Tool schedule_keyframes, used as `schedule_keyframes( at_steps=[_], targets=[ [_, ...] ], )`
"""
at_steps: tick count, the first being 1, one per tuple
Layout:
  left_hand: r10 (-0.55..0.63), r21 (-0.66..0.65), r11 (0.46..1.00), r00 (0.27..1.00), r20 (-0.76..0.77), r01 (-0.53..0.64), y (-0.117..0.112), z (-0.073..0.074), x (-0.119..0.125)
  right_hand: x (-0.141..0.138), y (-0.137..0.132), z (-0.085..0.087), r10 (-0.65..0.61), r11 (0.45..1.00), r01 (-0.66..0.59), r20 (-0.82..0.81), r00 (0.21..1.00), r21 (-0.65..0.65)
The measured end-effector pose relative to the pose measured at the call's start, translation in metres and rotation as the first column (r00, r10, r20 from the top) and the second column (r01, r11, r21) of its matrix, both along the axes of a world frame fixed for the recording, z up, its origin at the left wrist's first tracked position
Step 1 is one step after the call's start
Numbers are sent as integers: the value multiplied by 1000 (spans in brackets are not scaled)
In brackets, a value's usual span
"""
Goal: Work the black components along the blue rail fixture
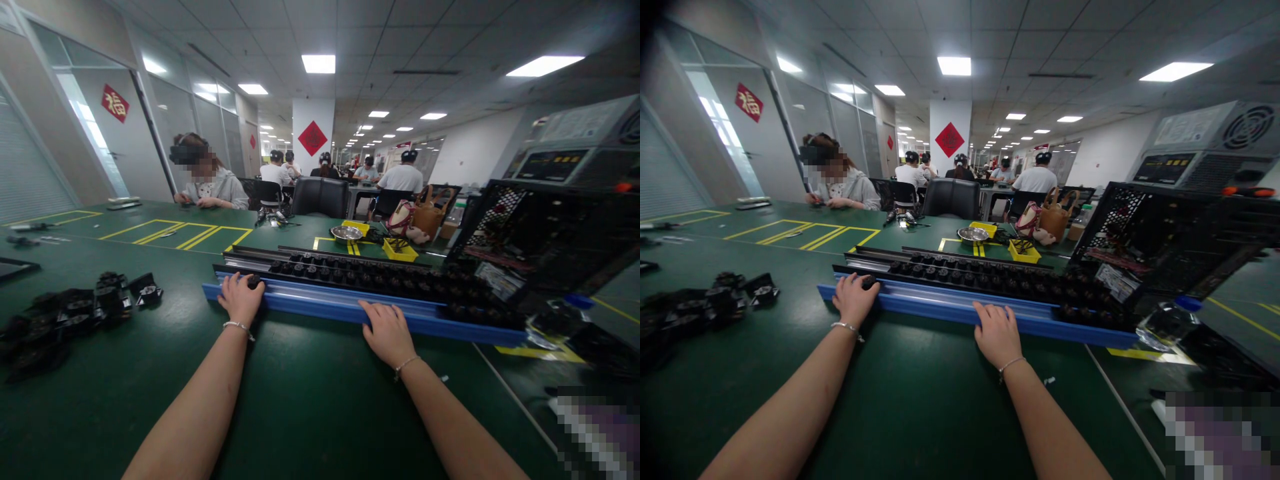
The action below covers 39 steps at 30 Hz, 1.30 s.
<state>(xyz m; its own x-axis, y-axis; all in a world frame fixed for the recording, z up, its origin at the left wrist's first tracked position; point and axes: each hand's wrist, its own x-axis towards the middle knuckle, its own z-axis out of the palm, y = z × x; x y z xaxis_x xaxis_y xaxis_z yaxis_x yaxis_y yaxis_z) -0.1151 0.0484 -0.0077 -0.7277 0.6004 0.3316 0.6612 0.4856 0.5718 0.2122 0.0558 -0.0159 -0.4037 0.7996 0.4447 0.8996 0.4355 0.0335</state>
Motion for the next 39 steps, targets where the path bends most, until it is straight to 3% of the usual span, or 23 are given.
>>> schedule_keyframes(
  at_steps=[39],
  targets=[
    [94, 50, 994, 994, 51, -96, 1, -2, -17, 2, 2, -2, 9, 1000, -9, -6, 1000, 4]
  ],
)
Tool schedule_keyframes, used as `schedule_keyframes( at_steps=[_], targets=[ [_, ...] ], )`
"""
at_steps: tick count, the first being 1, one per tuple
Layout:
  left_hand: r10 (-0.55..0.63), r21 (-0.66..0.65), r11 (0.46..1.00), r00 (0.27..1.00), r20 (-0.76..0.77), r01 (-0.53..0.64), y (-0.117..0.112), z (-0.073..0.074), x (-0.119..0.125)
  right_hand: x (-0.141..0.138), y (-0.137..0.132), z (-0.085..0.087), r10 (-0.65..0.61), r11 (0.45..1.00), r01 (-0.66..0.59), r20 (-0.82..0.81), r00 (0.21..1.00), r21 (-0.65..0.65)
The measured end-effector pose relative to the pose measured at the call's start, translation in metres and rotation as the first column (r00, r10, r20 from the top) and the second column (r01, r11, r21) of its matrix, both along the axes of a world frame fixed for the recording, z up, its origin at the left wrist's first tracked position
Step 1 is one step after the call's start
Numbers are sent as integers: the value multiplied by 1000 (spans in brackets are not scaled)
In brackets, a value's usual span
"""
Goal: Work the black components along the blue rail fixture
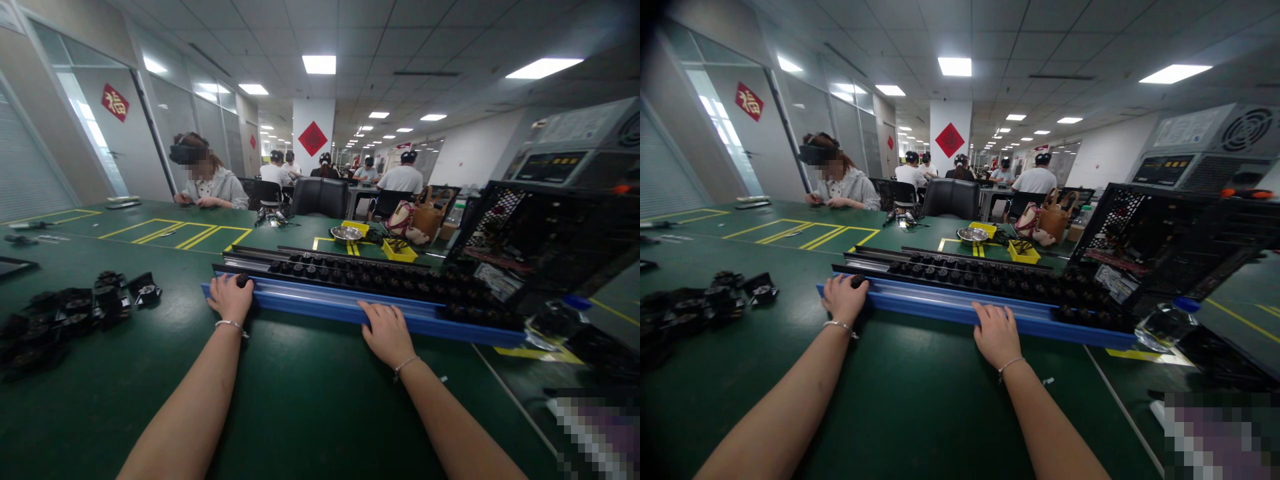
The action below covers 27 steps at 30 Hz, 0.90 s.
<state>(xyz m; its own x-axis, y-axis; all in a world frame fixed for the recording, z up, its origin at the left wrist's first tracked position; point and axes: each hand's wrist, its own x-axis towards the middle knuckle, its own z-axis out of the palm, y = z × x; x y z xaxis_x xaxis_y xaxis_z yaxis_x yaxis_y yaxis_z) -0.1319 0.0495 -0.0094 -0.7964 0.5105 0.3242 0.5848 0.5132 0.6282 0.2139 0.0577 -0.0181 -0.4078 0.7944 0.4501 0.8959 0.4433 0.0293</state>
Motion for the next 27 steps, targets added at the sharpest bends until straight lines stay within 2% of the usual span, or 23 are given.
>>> schedule_keyframes(
  at_steps=[13, 22, 27],
  targets=[
    [14, 24, 1000, 1000, -7, -14, -2, 4, 2, 1, 0, 2, 9, 1000, -9, 15, 1000, -9],
    [31, 60, 998, 999, -37, -29, 1, -3, -6, 0, -1, 4, 13, 1000, -13, 25, 1000, -4],
    [50, 50, 998, 998, -33, -48, -1, -1, -5, 0, -1, 4, 12, 1000, -12, 29, 1000, -10]
  ],
)
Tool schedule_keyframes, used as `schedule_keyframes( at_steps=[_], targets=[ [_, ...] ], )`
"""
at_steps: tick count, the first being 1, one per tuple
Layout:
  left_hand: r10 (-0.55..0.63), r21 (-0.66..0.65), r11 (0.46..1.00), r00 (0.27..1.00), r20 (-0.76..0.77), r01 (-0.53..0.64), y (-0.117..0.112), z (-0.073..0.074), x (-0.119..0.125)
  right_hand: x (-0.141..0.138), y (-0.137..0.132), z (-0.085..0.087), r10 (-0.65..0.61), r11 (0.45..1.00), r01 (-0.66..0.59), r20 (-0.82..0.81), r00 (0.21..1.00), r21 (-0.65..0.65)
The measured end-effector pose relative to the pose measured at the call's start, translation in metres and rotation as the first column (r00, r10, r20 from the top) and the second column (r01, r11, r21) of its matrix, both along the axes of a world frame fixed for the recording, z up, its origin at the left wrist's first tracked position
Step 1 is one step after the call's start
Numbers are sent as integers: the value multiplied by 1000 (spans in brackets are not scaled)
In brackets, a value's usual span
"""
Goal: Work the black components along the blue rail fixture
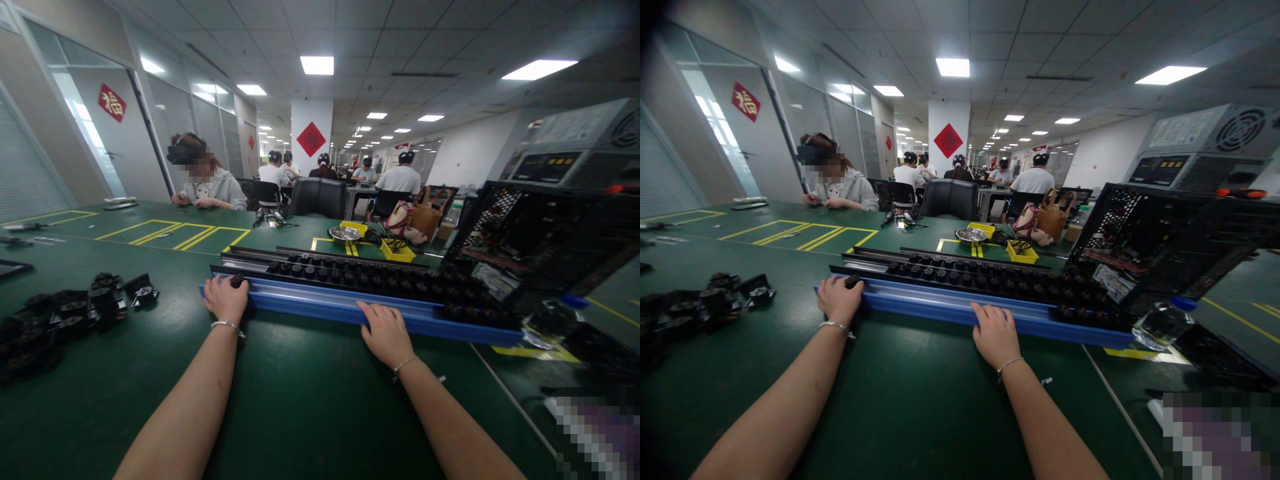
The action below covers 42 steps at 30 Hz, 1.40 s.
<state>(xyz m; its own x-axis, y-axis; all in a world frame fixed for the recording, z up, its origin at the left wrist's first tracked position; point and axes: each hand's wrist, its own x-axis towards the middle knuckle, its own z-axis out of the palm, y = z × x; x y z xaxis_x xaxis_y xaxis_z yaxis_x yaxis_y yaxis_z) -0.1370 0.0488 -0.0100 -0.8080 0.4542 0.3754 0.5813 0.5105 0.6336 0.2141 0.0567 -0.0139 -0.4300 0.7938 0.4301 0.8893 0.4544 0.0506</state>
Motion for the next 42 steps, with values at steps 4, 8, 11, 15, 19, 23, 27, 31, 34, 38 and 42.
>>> schedule_keyframes(
  at_steps=[4, 8, 11, 15, 19, 23, 27, 31, 34, 38, 42],
  targets=[
    [24, -8, 1000, 999, 25, -24, -1, 2, 1, 0, 0, 0, -3, 1000, 3, 7, 1000, 7],
    [22, -8, 1000, 999, 44, -21, -1, 1, -2, 0, 0, 0, -10, 1000, 10, 4, 1000, 7],
    [19, 6, 1000, 999, 46, -19, 0, 0, -5, 0, 0, 0, -7, 1000, 7, 4, 1000, 1],
    [23, 21, 1000, 998, 51, -24, -1, -1, -9, 0, 0, 1, -9, 1000, 9, 7, 1000, -2],
    [25, 23, 999, 998, 53, -27, 0, -2, -11, 0, -1, 1, -10, 1000, 10, 9, 1000, -2],
    [35, 20, 999, 997, 65, -37, 1, -4, -18, 0, -1, 1, 6, 1000, -6, -7, 1000, -15],
    [30, 34, 999, 996, 79, -33, 1, -5, -26, 0, -1, 1, 9, 1000, -10, -19, 1000, -20],
    [19, 36, 999, 998, 65, -22, 0, -3, -28, 1, 0, 1, 12, 1000, -13, -18, 1000, -17],
    [11, 40, 999, 998, 56, -13, 0, -3, -28, 0, 0, 2, 11, 1000, -11, -13, 1000, -21],
    [6, 53, 999, 999, 53, -9, 0, -4, -30, 0, -1, 2, 4, 1000, -5, -11, 1000, -22],
    [11, 65, 998, 997, 74, -15, -1, -4, -30, 0, -1, 2, -3, 1000, 3, 11, 1000, -2]
  ],
)
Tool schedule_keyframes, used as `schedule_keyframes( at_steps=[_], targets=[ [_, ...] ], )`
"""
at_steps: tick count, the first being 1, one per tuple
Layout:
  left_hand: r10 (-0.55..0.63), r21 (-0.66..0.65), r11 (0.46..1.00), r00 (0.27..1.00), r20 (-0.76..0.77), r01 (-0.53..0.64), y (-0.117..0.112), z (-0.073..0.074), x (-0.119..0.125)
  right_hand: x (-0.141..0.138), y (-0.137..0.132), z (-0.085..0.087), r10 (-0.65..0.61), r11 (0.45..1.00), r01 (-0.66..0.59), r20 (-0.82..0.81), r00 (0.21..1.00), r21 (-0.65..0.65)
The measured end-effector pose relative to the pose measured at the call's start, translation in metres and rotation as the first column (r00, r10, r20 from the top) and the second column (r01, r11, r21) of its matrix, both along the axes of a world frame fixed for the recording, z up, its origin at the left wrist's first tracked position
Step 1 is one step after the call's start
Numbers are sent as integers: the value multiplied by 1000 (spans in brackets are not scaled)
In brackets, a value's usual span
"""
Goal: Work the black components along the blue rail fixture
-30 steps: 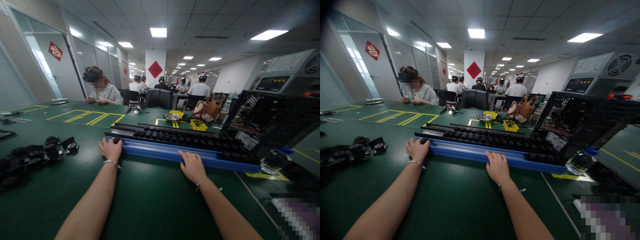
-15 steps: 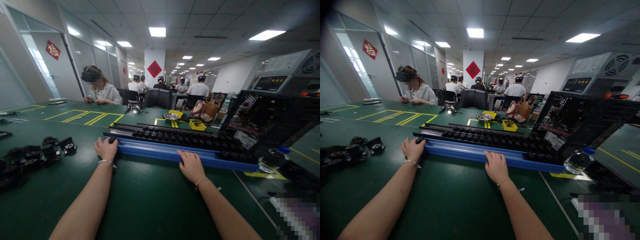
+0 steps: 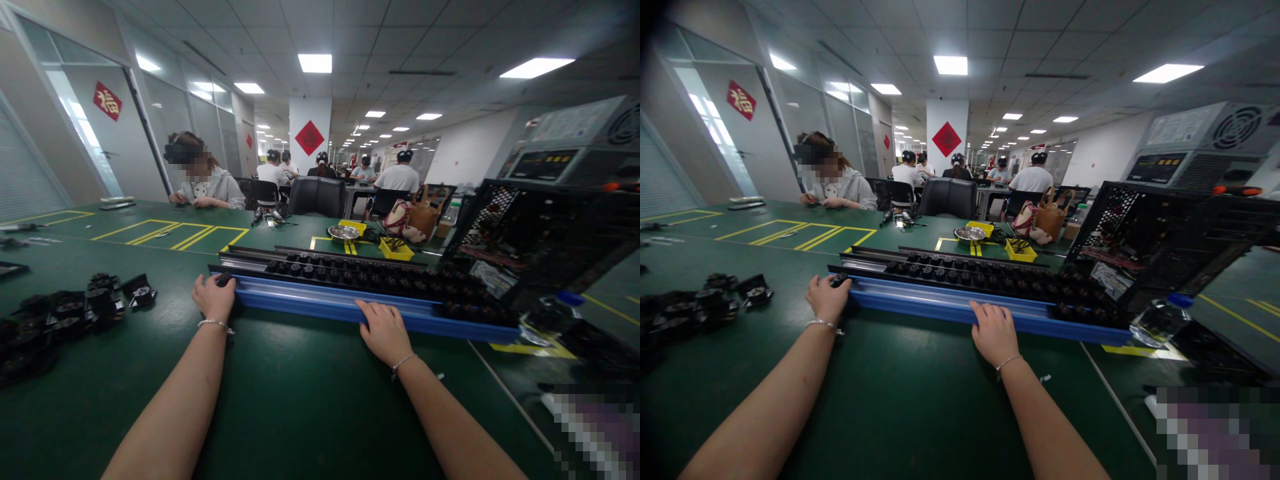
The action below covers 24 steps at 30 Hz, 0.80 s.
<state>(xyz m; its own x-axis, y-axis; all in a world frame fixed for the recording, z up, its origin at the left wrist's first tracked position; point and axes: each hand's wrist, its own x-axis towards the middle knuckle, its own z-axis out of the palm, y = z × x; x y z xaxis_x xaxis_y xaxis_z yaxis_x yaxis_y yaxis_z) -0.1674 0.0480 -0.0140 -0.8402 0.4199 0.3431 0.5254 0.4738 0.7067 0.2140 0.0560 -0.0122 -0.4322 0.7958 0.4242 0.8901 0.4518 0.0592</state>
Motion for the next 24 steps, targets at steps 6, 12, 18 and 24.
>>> schedule_keyframes(
  at_steps=[6, 12, 18, 24],
  targets=[
    [5, 23, 1000, 999, 52, -6, -3, 3, 4, 0, 0, 1, -6, 1000, 6, -3, 1000, 0],
    [15, 31, 999, 998, 54, -17, -4, 6, 5, -1, 0, 0, -6, 1000, 6, -1, 1000, 5],
    [37, 38, 998, 997, 70, -40, -4, 6, 4, 0, 0, -1, -4, 1000, 4, 4, 1000, 11],
    [65, 28, 997, 994, 86, -68, -3, 6, 2, 0, 0, -1, 1, 1000, -1, -24, 1000, 2]
  ],
)
